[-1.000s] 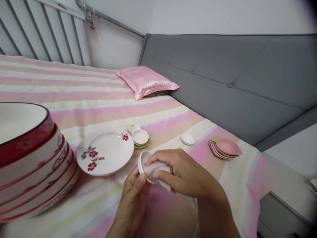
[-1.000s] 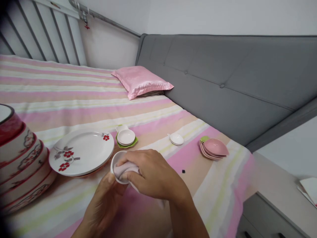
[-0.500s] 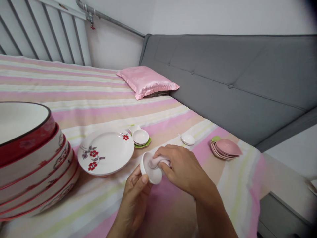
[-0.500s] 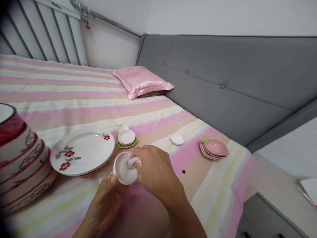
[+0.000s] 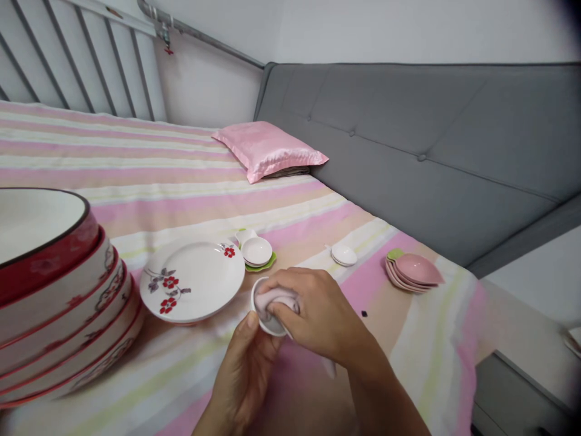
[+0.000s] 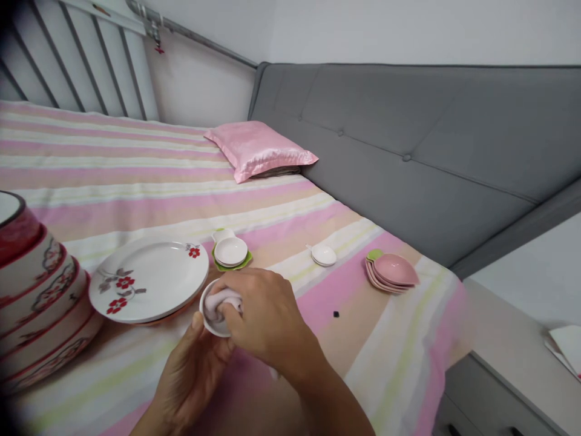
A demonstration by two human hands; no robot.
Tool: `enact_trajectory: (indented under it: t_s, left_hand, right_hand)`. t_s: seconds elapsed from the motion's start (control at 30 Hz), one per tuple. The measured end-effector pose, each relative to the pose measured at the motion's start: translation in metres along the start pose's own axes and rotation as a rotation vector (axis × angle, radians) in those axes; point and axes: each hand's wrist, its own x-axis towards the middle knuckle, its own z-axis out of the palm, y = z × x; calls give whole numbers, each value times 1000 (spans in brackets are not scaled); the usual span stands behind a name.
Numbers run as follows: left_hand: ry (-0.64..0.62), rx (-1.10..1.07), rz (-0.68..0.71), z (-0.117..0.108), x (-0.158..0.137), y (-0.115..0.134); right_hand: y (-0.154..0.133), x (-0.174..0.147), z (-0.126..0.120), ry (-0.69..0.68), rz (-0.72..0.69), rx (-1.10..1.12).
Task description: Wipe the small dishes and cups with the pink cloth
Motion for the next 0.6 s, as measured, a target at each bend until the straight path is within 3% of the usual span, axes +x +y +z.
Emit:
enact_trajectory:
  t_s: [0.13,0.33,0.6]
  left_hand:
    - [-21,12,-16,-1,0,-2]
    - [-12,36,-10,-2,0,-4]
    - [49,-48,-21,0,0,0]
  right_hand:
    - [2,3,4,67,61,-115]
    - [9,-5,-5,-29,116,-221]
    - [8,-9,-14,-181,-37,-85]
